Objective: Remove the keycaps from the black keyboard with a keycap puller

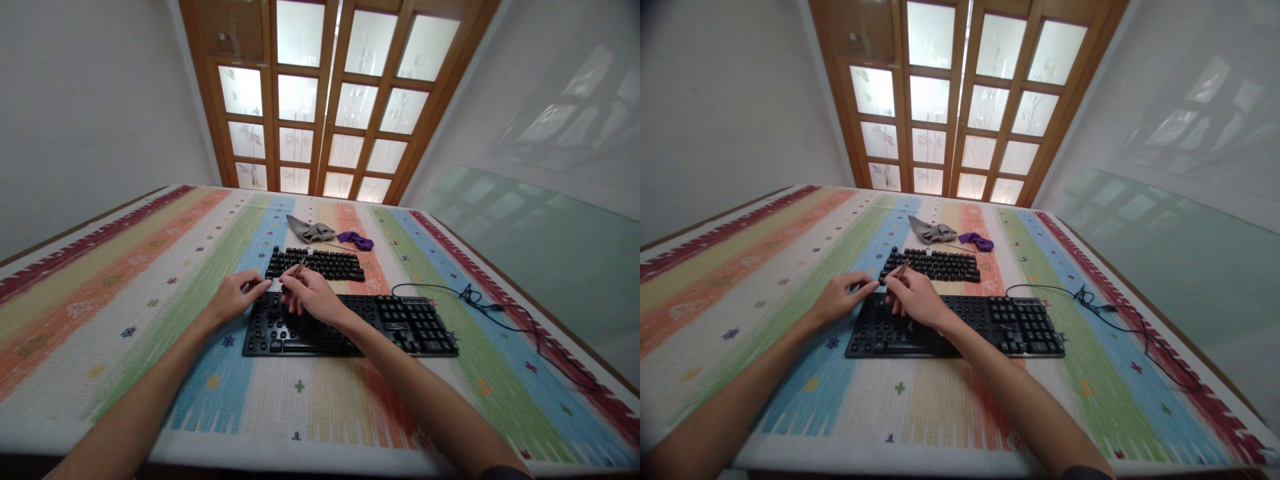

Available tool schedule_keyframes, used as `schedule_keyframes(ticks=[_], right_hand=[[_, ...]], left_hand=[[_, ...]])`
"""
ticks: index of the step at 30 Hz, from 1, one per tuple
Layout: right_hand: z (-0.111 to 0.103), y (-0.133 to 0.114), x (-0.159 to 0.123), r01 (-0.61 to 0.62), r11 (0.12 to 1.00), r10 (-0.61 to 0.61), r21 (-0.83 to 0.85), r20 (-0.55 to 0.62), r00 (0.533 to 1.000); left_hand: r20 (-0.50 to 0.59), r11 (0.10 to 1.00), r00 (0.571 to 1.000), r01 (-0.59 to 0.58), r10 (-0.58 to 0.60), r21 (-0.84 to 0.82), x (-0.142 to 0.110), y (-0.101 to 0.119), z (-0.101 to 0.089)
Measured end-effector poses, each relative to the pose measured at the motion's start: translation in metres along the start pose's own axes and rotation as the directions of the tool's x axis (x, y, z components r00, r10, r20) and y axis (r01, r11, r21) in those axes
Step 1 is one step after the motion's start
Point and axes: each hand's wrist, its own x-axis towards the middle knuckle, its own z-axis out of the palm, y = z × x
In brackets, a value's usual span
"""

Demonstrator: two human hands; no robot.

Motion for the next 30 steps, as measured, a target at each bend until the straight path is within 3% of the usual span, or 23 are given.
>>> schedule_keyframes(ticks=[8, 13, 17, 20, 26, 30], right_hand=[[-0.009, -0.006, 0.001, 0.091, 0.995, -0.089, -0.045, 0.042, 0.995], [-0.011, -0.008, 0.001, 0.122, 0.979, -0.111, -0.164, 0.072, 0.991], [-0.011, -0.008, 0.003, 0.115, 0.973, -0.109, -0.2, 0.042, 0.993], [-0.012, -0.007, 0.004, 0.115, 0.965, -0.118, -0.234, 0.001, 0.993], [-0.017, -0.009, 0.005, 0.07, 0.959, -0.09, -0.273, -0.06, 0.994], [-0.023, -0.014, 0.006, 0.066, 0.959, -0.094, -0.275, -0.09, 0.991]], left_hand=[[0.109, 0.904, 0.994, 0.022, 0.027, -0.428, -0.002, 0.001, 0.005], [0.127, 0.815, 0.991, 0.04, 0.042, -0.578, -0.002, 0.002, 0.007], [0.103, 0.855, 0.995, 0.048, 0.007, -0.516, -0.001, 0.001, 0.006], [0.023, 0.914, 0.999, 0.03, -0.023, -0.405, -0.001, 0.0, 0.006], [-0.184, 0.973, 0.983, -0.058, 0.017, -0.223, 0.003, -0.003, 0.006], [-0.19, 0.997, 0.979, -0.075, 0.068, -0.03, 0.005, -0.004, 0.007]])
